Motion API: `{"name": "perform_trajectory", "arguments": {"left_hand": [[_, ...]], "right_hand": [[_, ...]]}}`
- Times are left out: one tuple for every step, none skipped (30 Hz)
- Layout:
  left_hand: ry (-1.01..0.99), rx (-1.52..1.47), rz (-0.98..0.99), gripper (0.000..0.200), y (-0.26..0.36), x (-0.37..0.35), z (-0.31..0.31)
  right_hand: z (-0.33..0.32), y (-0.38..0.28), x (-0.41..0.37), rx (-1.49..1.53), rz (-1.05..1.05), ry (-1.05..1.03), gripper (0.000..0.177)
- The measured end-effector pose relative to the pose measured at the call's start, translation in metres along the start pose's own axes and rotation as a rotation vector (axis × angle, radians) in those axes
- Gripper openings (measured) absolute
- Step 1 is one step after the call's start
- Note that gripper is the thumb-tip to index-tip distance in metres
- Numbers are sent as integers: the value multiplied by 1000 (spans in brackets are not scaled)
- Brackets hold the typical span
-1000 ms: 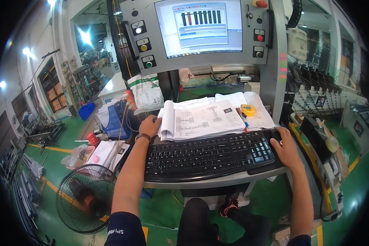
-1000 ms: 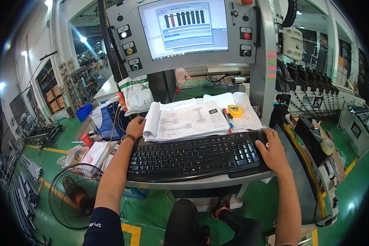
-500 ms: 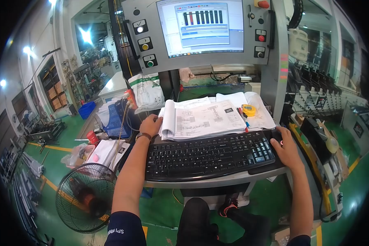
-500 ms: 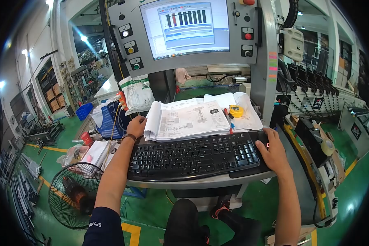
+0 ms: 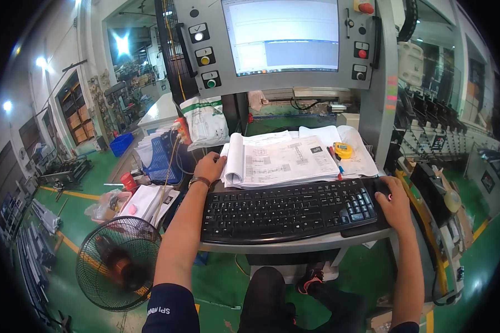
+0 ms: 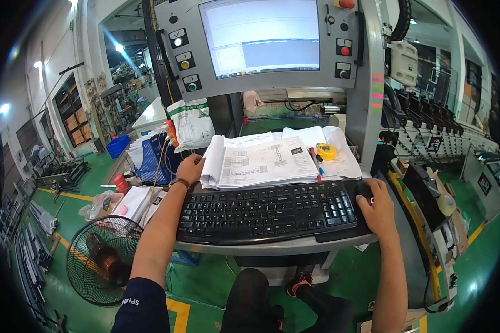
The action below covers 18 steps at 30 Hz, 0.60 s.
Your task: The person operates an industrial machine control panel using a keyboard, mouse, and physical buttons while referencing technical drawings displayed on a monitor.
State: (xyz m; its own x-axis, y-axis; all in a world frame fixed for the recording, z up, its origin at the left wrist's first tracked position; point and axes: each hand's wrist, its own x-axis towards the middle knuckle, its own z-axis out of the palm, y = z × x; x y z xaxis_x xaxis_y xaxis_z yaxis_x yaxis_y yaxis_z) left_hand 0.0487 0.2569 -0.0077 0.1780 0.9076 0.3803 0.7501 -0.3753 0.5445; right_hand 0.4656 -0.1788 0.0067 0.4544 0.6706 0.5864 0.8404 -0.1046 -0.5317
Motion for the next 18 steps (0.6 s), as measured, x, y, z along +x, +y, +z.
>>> {"name": "perform_trajectory", "arguments": {"left_hand": [[-2, -2, -6, 47, 0, -1, 0], [-3, -3, -10, 47, 1, 0, 0], [-5, -4, -14, 47, 0, 0, 0], [-3, -5, -10, 47, -1, 0, 0], [-2, -7, -6, 47, -1, 1, 0], [0, -9, 0, 47, 0, 0, 0], [0, -8, -4, 47, 0, 0, -1], [0, -8, -8, 47, 1, 0, -1], [-1, -7, -10, 48, 1, -1, -1], [3, -7, -6, 48, 1, -1, -1], [8, -8, -2, 48, 1, -1, -1], [13, -9, 2, 48, 1, -1, 0], [12, -11, 4, 48, 0, -1, -1], [11, -13, 6, 48, 0, -1, -1], [10, -14, 9, 48, 1, -2, -1], [9, -13, 6, 48, 1, -2, -2], [7, -11, 3, 49, 2, -2, -2], [5, -9, 0, 49, 2, -2, -2]], "right_hand": [[0, 2, 0, -6, -18, -6, 47], [1, 4, 0, -6, -21, -8, 47], [1, 3, 1, -6, -24, -9, 46], [1, 3, 1, -6, -27, -10, 46], [2, 4, 1, -12, -33, -8, 46], [2, 4, 1, -17, -38, -5, 45], [2, 5, 1, -23, -43, -1, 45], [2, 4, 1, -19, -39, -4, 45], [2, 3, 1, -16, -34, -6, 44], [2, 2, 1, -13, -29, -8, 44], [1, 2, 0, -15, -31, -10, 44], [1, 2, 0, -17, -32, -12, 44], [1, 2, 0, -19, -34, -14, 44], [1, 2, 0, -18, -35, -15, 44], [1, 2, 0, -18, -35, -16, 44], [1, 2, 0, -18, -35, -17, 44], [1, 3, 0, -23, -41, -16, 43], [1, 3, 0, -27, -46, -16, 43]]}}
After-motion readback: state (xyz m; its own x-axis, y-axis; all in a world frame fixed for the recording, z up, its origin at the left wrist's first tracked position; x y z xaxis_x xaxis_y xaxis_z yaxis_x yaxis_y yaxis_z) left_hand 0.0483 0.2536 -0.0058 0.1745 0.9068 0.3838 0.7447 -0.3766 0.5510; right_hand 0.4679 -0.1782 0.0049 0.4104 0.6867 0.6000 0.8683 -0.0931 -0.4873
